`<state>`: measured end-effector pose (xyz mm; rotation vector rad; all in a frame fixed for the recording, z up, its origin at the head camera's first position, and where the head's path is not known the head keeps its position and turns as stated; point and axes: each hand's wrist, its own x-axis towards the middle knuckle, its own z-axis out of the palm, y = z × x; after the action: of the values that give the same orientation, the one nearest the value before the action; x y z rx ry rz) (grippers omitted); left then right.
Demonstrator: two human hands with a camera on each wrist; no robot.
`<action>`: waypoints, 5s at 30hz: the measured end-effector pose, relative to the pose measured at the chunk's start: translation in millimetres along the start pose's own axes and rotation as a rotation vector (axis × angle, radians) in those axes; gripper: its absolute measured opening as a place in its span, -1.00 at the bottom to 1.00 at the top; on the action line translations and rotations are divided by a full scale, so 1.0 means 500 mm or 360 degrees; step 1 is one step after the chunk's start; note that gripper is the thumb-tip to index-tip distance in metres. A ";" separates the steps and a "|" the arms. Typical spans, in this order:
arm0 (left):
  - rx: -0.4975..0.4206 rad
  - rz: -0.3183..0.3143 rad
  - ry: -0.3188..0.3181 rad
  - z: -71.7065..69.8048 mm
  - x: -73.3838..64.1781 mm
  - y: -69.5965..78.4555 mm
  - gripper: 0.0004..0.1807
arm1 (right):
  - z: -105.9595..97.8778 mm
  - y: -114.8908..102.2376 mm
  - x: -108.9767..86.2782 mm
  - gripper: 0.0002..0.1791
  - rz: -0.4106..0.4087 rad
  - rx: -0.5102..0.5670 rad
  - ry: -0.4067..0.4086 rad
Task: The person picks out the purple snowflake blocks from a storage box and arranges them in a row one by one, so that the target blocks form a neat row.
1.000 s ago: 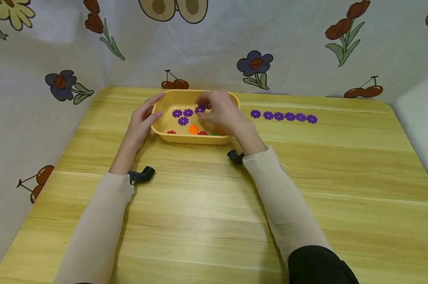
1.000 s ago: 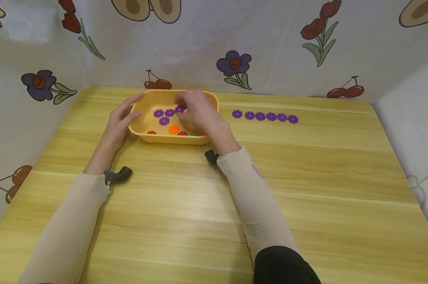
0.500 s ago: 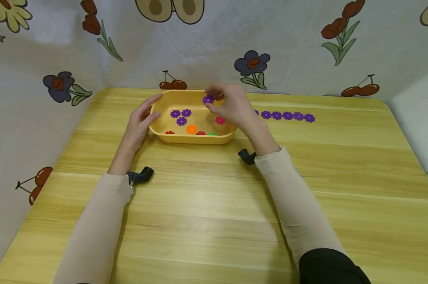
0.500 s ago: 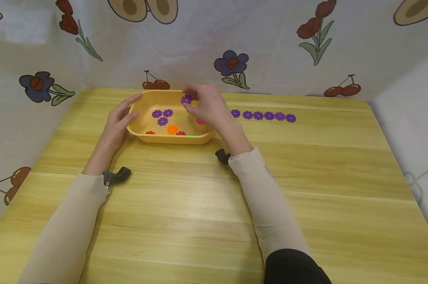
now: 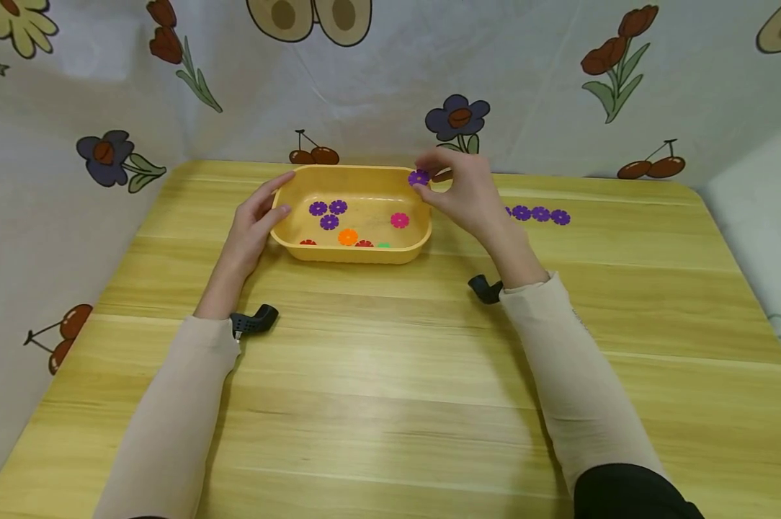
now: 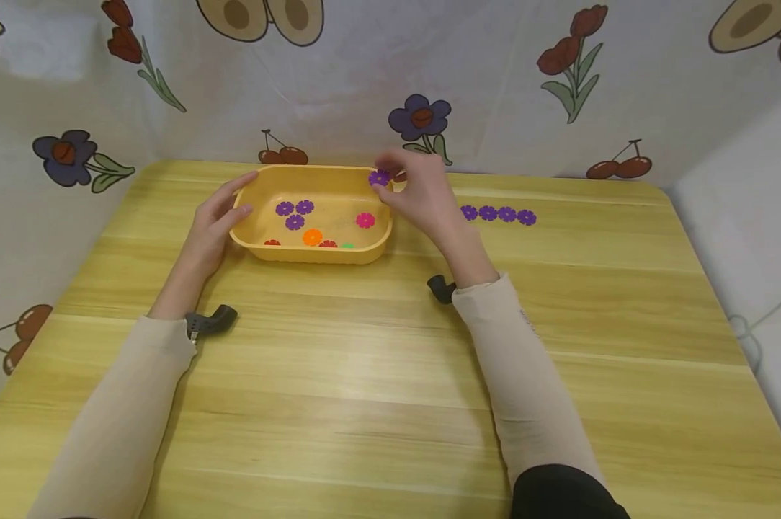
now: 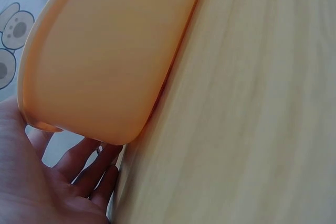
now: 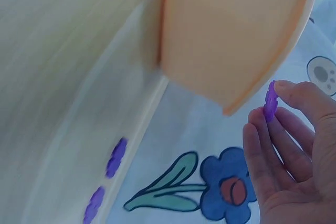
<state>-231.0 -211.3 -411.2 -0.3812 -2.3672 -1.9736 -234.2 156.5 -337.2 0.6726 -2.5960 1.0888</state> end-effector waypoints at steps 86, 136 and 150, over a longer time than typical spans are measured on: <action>-0.0015 0.0003 0.0005 0.002 -0.002 -0.001 -0.44 | -0.255 0.258 -0.205 -0.61 0.0773 -0.0469 0.0151; 0.0003 0.0025 0.0004 -0.001 0.001 -0.001 -0.43 | 0.021 -0.022 0.012 -0.81 0.0240 -0.0102 -0.0058; 0.0017 0.0014 -0.0001 -0.001 0.001 -0.001 -0.43 | 0.087 -0.074 0.043 -0.74 0.0237 -0.0216 -0.0252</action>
<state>-231.5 -211.5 -411.4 -0.3912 -2.3714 -1.9564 -236.4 95.6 -336.4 0.5636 -2.8646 0.9225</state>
